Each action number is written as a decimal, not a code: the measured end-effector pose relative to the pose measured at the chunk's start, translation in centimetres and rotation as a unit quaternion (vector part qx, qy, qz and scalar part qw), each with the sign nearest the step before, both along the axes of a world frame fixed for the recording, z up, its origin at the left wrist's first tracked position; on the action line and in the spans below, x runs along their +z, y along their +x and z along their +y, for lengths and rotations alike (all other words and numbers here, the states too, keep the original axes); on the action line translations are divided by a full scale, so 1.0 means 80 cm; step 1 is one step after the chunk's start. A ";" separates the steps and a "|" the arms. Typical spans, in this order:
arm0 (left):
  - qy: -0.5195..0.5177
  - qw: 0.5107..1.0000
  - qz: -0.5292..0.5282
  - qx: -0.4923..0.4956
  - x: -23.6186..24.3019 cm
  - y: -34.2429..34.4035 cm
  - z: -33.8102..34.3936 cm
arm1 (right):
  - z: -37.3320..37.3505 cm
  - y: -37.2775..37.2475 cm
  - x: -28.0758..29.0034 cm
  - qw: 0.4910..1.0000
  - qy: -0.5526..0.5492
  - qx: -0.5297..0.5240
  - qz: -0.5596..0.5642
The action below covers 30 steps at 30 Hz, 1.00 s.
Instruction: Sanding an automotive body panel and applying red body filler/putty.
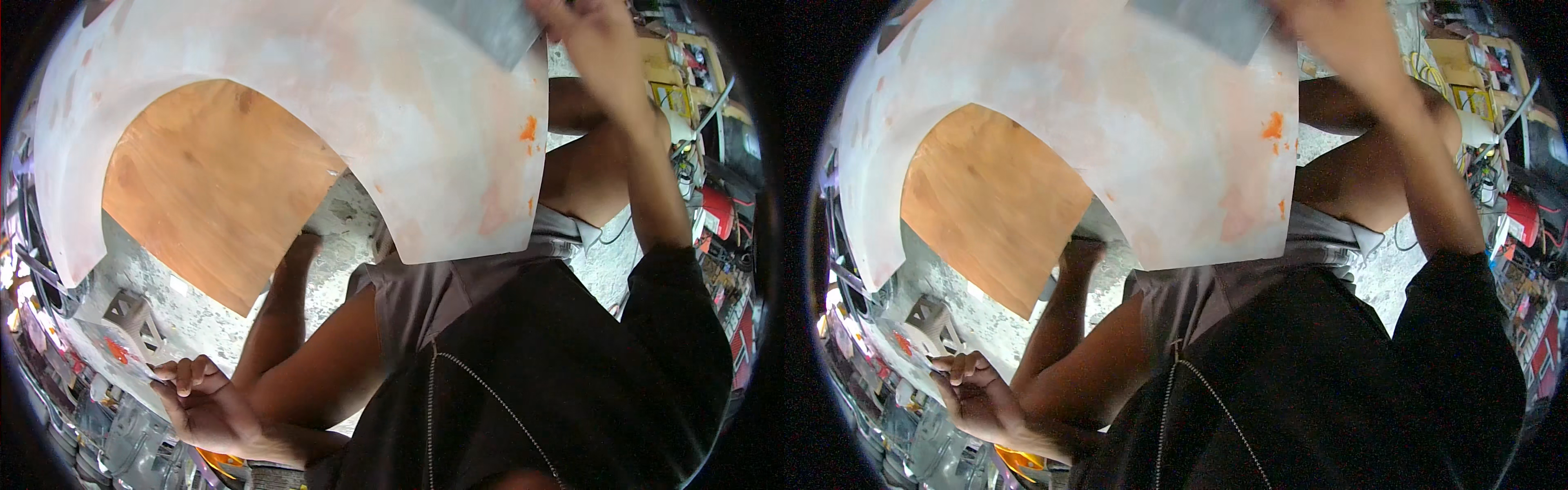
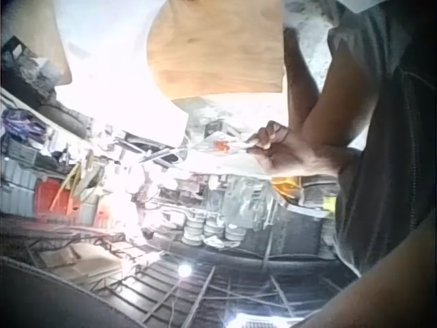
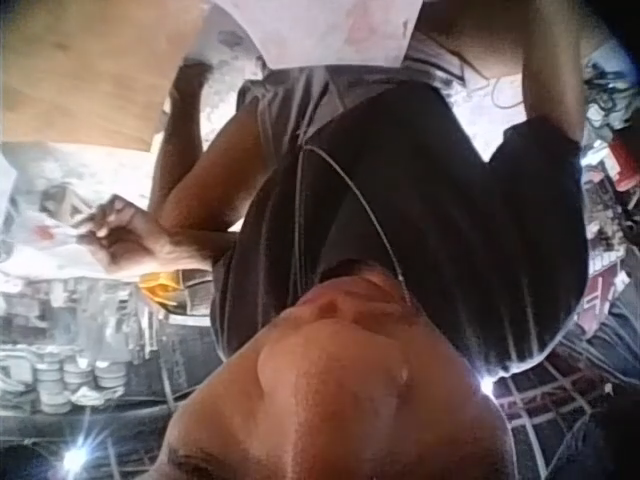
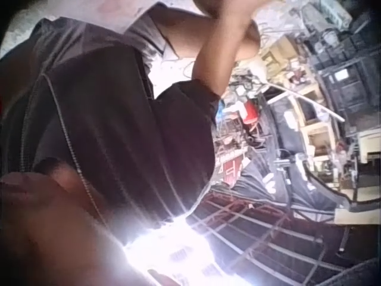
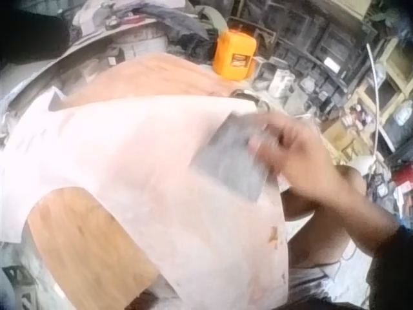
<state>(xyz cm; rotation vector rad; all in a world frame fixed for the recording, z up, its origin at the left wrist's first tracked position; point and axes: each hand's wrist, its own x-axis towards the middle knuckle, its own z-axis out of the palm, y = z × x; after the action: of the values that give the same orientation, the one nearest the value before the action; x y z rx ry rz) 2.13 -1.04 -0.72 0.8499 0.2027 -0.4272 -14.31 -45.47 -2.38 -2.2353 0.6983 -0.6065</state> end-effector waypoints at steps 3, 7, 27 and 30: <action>0.016 1.000 -0.006 -0.002 -0.002 0.000 0.004 | 0.068 -0.031 -0.021 0.970 -0.008 0.230 0.082; 0.001 1.000 0.002 -0.011 -0.005 0.002 0.009 | 0.068 -0.043 -0.009 0.971 0.045 0.234 0.036; 0.082 0.996 0.027 0.012 -0.010 0.005 0.002 | 0.066 -0.150 -0.029 0.849 -0.340 0.403 0.009; 0.049 0.997 0.002 -0.055 -0.017 0.012 0.010 | 0.010 -0.124 -0.017 0.870 -0.178 0.331 0.320</action>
<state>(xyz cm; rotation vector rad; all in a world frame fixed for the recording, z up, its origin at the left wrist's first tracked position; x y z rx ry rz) 3.12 -0.26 -2.10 0.9595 0.1823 -0.5250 -24.26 -44.65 -3.72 -2.8202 0.0573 0.4071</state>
